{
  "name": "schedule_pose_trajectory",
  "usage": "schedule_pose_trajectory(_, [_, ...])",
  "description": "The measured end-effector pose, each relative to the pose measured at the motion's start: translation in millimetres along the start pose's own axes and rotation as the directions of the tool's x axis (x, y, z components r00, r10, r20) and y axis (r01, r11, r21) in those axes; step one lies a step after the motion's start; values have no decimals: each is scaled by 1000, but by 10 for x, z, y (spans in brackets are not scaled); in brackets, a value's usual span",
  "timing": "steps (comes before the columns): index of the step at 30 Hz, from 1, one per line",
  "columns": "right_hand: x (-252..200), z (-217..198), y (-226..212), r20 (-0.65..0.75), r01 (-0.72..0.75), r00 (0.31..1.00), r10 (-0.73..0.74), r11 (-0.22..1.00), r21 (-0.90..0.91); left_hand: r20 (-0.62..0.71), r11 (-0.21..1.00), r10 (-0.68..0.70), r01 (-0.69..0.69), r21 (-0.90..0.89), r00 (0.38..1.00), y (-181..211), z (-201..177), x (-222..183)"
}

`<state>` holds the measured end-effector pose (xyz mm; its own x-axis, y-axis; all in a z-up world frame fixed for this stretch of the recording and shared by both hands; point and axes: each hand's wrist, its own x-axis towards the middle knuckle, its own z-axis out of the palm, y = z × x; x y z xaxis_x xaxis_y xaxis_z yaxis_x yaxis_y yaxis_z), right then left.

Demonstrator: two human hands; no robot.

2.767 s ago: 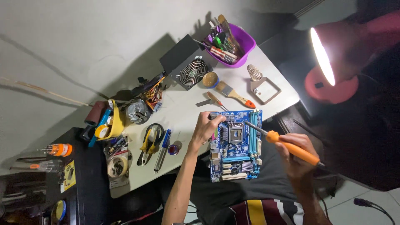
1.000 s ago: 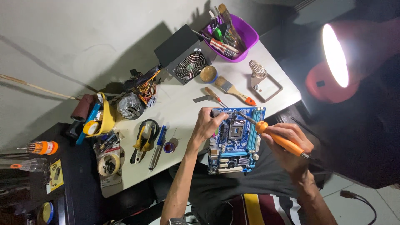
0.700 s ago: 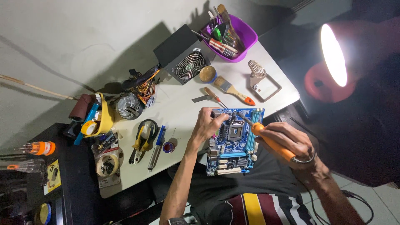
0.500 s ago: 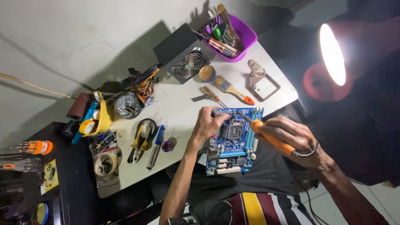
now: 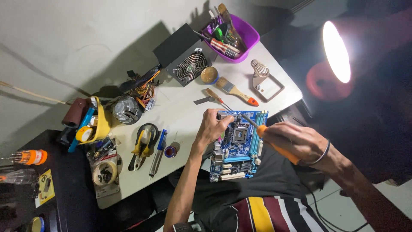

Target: Repairing a computer motherboard using a screwdriver and a desoldering pump

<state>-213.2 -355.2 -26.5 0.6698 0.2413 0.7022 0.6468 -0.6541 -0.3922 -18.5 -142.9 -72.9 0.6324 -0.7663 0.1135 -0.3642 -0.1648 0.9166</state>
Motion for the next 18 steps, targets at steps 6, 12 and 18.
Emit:
schedule_pose_trajectory(6, [-83,122,41,-65,-18,998,21,999,44,-10,1000,-5,5,17,1000,-368,43,19])
schedule_pose_trajectory(12, [-116,243,-138,-212,-537,817,536,842,61,1,997,-65,65,31,998,-416,102,-32])
schedule_pose_trajectory(18, [-270,52,173,224,-165,959,171,985,-47,-49,974,-170,175,146,984,-12,111,15])
